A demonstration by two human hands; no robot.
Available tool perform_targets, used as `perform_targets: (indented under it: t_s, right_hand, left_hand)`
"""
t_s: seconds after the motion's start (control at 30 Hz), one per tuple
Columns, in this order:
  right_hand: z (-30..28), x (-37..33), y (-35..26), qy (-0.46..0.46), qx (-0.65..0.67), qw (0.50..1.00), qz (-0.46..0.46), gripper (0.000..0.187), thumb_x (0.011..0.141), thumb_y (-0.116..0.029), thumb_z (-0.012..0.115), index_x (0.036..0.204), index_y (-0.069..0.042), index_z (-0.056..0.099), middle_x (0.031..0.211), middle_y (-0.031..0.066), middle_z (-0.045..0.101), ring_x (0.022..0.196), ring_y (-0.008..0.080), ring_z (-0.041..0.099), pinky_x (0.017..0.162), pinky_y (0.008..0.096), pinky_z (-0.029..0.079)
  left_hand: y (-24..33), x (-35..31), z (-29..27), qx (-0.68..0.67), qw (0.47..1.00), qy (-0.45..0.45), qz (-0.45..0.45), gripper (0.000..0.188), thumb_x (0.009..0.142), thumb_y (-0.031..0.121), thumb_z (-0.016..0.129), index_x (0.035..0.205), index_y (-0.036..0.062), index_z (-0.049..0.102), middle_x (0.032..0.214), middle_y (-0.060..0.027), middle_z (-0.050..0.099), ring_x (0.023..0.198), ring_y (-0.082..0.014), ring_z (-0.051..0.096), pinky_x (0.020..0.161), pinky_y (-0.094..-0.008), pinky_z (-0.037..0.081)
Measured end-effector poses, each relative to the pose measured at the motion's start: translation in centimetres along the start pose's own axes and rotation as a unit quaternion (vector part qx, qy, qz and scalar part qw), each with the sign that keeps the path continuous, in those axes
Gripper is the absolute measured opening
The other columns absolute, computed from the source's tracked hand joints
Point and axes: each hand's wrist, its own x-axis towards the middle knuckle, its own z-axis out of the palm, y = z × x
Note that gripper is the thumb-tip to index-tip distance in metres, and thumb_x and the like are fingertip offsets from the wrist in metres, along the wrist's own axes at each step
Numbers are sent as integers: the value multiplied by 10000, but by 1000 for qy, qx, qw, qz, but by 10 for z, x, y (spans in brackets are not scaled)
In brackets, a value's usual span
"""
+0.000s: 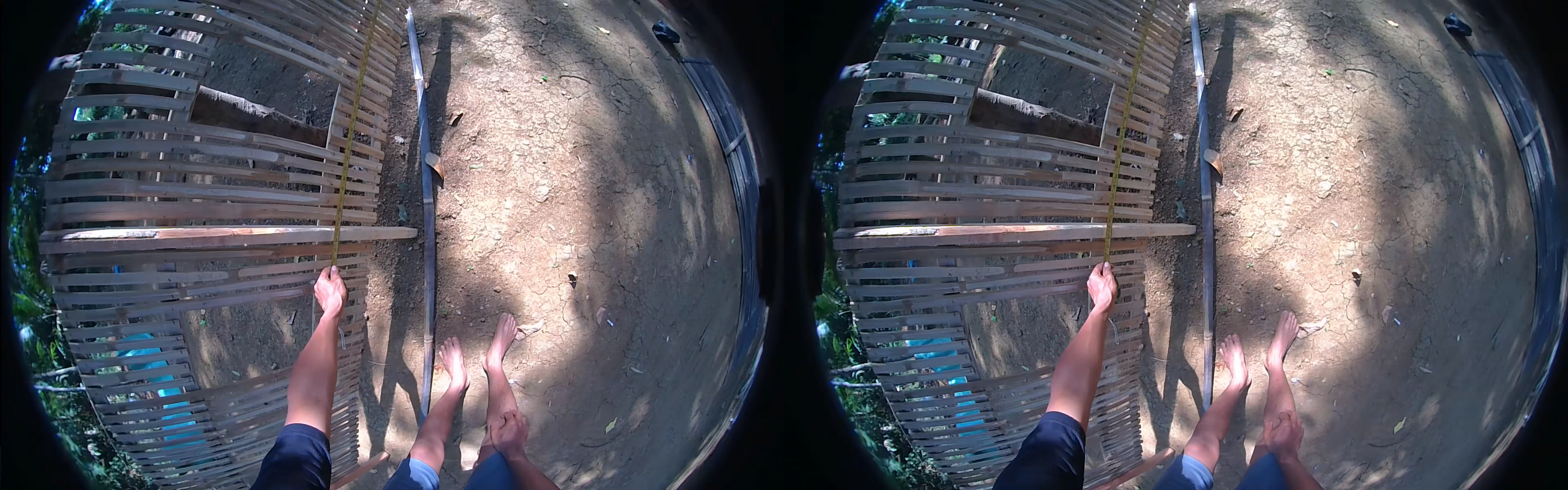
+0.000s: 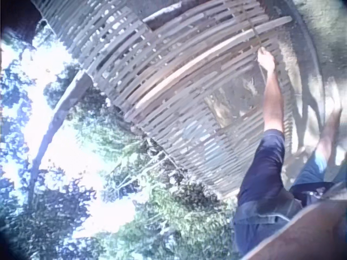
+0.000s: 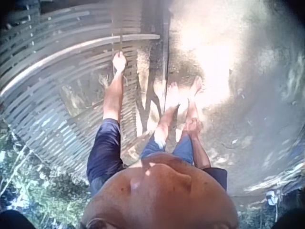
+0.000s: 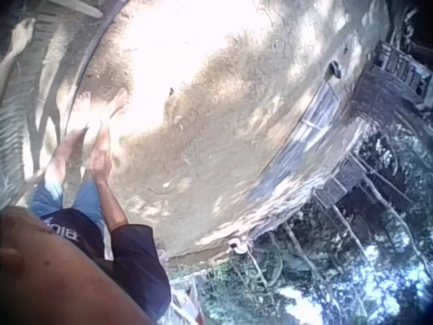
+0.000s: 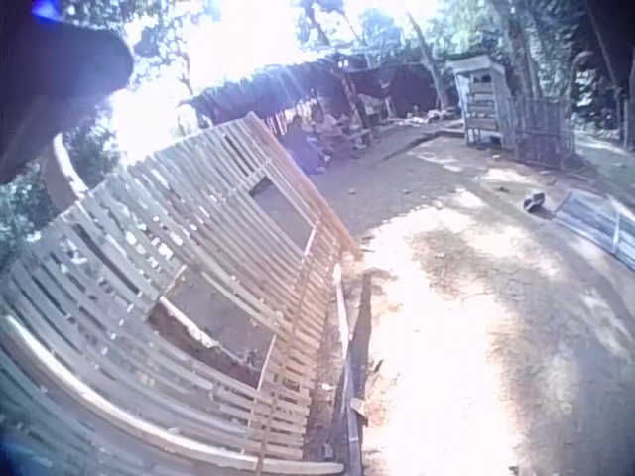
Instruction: The person secures bamboo slats to a wooden frame using thin ties and a small hammer, then measures the assembled structure with a tape measure.
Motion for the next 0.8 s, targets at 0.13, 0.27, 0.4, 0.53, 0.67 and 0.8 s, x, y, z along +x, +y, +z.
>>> perform_targets:
  t_s: [0.13, 0.27, 0.4, 0.53, 0.67, 0.8]
  right_hand:
    - [-1, 0, -1, 5, 5, 1000, 29, 373, 761, -279, 683, 1066, -62, 683, 1205, 129, 603, 1141, 349, 539, 1000, 458, 425]
    - [-7, 0, -7, -17, -13, 999, 40, 387, 767, -318, 675, 1063, -70, 696, 1204, 116, 606, 1142, 337, 540, 1006, 447, 420]
    - [3, -1, 3, 3, -9, 999, 47, 398, 781, -348, 656, 1066, -74, 700, 1214, 111, 602, 1138, 328, 544, 1014, 442, 416]
    - [0, -2, -5, -11, 2, 999, 43, 398, 788, -360, 648, 1067, -81, 700, 1217, 114, 596, 1134, 331, 546, 1014, 439, 420]
    - [15, 1, 9, 28, -7, 998, 55, 396, 754, -385, 662, 1032, -106, 701, 1136, 117, 618, 1119, 327, 556, 1003, 446, 430]
    - [1, -5, -10, -21, -27, 998, 59, 411, 801, -352, 632, 1108, -84, 680, 1234, 126, 577, 1156, 346, 528, 1005, 446, 433]
  left_hand:
    - [21, -5, 7, 2, 999, -27, -20, 348, 983, 373, 532, 1063, 93, 724, 982, -240, 700, 977, -441, 649, 844, -493, 492]
    - [24, -11, -4, -7, 1000, -20, -16, 327, 976, 352, 536, 1057, 92, 718, 983, -255, 688, 972, -456, 638, 832, -506, 484]
    - [33, -14, -3, -10, 999, -31, -21, 326, 973, 347, 538, 1064, 87, 714, 986, -257, 686, 978, -457, 635, 845, -500, 484]
    - [20, -5, -17, -9, 999, -29, -25, 338, 971, 345, 544, 1091, 76, 710, 1000, -248, 693, 993, -438, 644, 862, -484, 489]
    - [23, -1, -14, -7, 999, -41, -12, 347, 969, 345, 548, 1121, 73, 700, 1023, -240, 696, 1010, -427, 647, 868, -479, 491]
    - [22, 2, -41, 4, 999, -41, -14, 353, 972, 356, 541, 1125, 78, 696, 1032, -222, 700, 1008, -408, 650, 867, -467, 491]
